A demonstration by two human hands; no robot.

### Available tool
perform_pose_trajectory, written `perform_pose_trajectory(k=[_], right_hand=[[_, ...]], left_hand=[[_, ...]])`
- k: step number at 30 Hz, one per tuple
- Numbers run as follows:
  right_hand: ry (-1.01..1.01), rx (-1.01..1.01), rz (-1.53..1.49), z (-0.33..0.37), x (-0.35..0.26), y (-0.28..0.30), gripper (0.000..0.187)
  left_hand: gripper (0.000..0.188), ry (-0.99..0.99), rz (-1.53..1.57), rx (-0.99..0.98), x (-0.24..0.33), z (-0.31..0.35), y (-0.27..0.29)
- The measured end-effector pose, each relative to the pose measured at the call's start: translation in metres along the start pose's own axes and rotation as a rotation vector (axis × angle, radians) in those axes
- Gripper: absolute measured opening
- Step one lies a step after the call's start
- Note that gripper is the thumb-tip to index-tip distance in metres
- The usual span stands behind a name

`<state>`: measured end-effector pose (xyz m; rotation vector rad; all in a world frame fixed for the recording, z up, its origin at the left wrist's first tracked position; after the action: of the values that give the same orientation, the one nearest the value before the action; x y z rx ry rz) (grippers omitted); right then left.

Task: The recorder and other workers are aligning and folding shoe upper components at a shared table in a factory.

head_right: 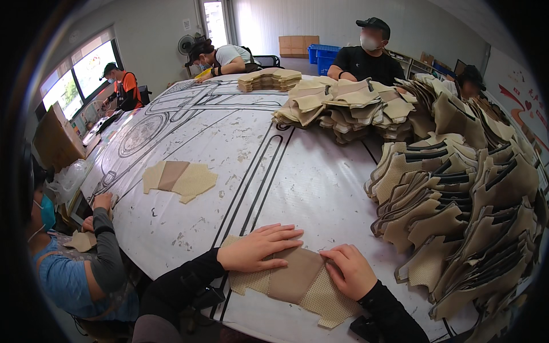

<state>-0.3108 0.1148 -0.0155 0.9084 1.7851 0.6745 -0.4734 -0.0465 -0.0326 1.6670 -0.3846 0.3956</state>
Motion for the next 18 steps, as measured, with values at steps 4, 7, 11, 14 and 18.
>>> perform_pose_trajectory(k=[4,7,11,14,18], right_hand=[[-0.002,0.004,-0.003,0.0004,0.0008,0.0000,0.033],[-0.001,-0.008,-0.003,-0.0002,-0.0006,0.0005,0.032],[-0.006,-0.011,-0.003,0.0002,-0.0001,0.0002,0.032],[-0.008,-0.013,-0.006,0.0001,0.0006,-0.0005,0.032],[0.006,0.010,0.005,-0.0003,-0.0003,0.0005,0.033]], left_hand=[[0.059,-0.012,-0.003,0.008,-0.0009,-0.0008,-0.0011],[0.059,-0.010,-0.002,0.008,0.0006,0.0004,0.0010],[0.059,-0.010,0.005,0.009,-0.0001,0.0001,0.0002],[0.059,0.000,0.008,-0.002,0.0004,0.0001,0.0012],[0.059,-0.005,0.004,0.004,-0.0003,0.0005,0.0000]])
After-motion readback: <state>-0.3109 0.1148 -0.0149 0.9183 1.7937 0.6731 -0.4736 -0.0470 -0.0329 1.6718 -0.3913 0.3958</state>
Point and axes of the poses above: each hand's wrist, its own z-axis away from the middle knuckle, its own y-axis out of the back of the hand, x = y × z, the point moved 5 cm from there along -z, towards the middle knuckle, and after that the axes turned 5 degrees about y, right-handed, at the moved point
